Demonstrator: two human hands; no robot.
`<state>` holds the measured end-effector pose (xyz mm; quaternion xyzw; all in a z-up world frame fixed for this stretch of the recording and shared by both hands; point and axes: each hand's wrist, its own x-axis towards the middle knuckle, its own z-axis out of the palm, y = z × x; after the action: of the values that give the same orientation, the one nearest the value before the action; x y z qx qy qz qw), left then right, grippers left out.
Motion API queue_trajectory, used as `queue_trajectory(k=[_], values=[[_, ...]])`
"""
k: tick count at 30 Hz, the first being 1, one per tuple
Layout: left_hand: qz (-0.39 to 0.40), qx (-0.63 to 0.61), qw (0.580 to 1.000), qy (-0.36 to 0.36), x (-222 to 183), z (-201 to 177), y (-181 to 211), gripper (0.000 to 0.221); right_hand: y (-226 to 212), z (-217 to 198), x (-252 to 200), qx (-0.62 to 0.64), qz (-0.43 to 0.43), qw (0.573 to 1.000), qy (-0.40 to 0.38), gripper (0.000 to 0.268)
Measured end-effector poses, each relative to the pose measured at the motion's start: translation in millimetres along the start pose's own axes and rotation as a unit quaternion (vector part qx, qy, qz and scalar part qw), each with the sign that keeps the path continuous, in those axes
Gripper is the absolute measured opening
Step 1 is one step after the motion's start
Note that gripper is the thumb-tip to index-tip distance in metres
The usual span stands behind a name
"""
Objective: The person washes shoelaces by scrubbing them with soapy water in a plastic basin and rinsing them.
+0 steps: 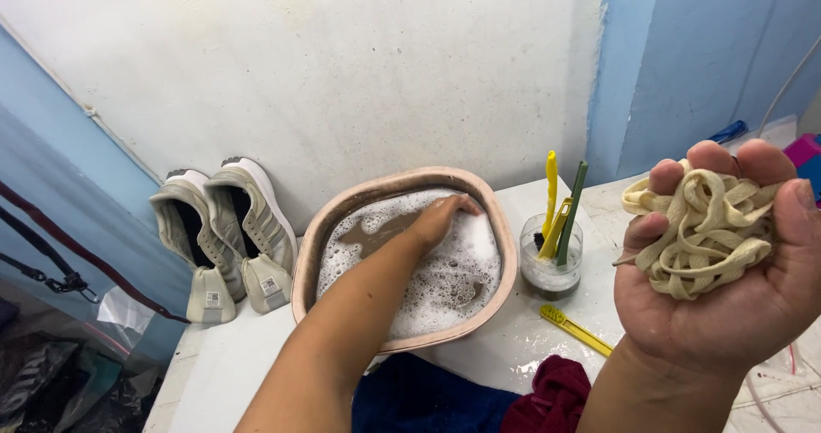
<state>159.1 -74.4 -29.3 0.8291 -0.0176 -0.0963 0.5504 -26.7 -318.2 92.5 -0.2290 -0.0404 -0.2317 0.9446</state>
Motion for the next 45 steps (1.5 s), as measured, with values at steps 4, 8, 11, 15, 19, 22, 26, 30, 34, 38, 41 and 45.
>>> queue_trajectory(k=[4, 8, 11, 15, 19, 22, 26, 30, 34, 38, 41, 45], values=[[0.081, 0.066, 0.991, -0.079, -15.3, -3.8, -24.4, 0.054, 0.2, -3.9, 0.8, -0.007, 0.001, 1.000, -0.020, 0.023], [0.095, 0.094, 0.976, -0.172, -73.3, -10.0, -8.2, 0.061, 1.5, -5.9, 1.2, 0.003, 0.015, 1.000, -0.023, 0.024], [0.179, 0.109, 0.963, -0.171, -100.0, -24.5, -3.3, 0.061, 1.3, -4.3, -0.9, 0.003, 0.015, 1.000, -0.024, 0.025], [0.261, 0.095, 0.961, -0.011, -122.7, -58.0, -3.7, 0.060, 1.4, -2.3, -2.2, -0.007, 0.016, 1.000, -0.018, 0.024], [0.142, 0.138, 0.969, 0.146, -147.1, -82.4, -7.2, 0.062, 2.8, 2.1, -4.0, -0.005, 0.017, 1.000, -0.005, 0.025], [0.046, 0.128, 0.969, 0.208, -154.9, -93.6, -25.2, 0.067, 4.2, 3.8, -6.0, -0.006, 0.017, 1.000, -0.007, 0.025], [-0.063, 0.174, 0.960, 0.209, -157.1, -89.3, -30.6, 0.068, 7.0, 2.6, -4.9, -0.017, 0.016, 0.999, -0.022, 0.028], [-0.124, 0.262, 0.950, 0.121, -157.9, -70.1, -29.4, 0.080, 7.8, 1.7, -2.4, -0.019, 0.022, 0.999, -0.012, 0.028], [-0.201, 0.257, 0.944, 0.060, -175.7, -34.1, 7.1, 0.077, 7.8, -5.0, -1.1, -0.015, 0.024, 0.999, -0.016, 0.027], [-0.141, 0.166, 0.974, 0.057, -158.8, -14.0, 8.1, 0.079, 6.6, -4.0, -1.0, 0.000, 0.031, 0.999, -0.015, 0.025], [-0.116, 0.098, 0.987, 0.052, -144.7, -1.8, 8.6, 0.078, 3.7, 2.7, -4.8, -0.012, 0.018, 1.000, -0.010, 0.026], [-0.045, -0.123, 0.991, 0.011, -105.9, 9.2, -21.2, 0.062, -1.0, 1.6, -5.6, -0.018, 0.013, 1.000, -0.005, 0.026]])
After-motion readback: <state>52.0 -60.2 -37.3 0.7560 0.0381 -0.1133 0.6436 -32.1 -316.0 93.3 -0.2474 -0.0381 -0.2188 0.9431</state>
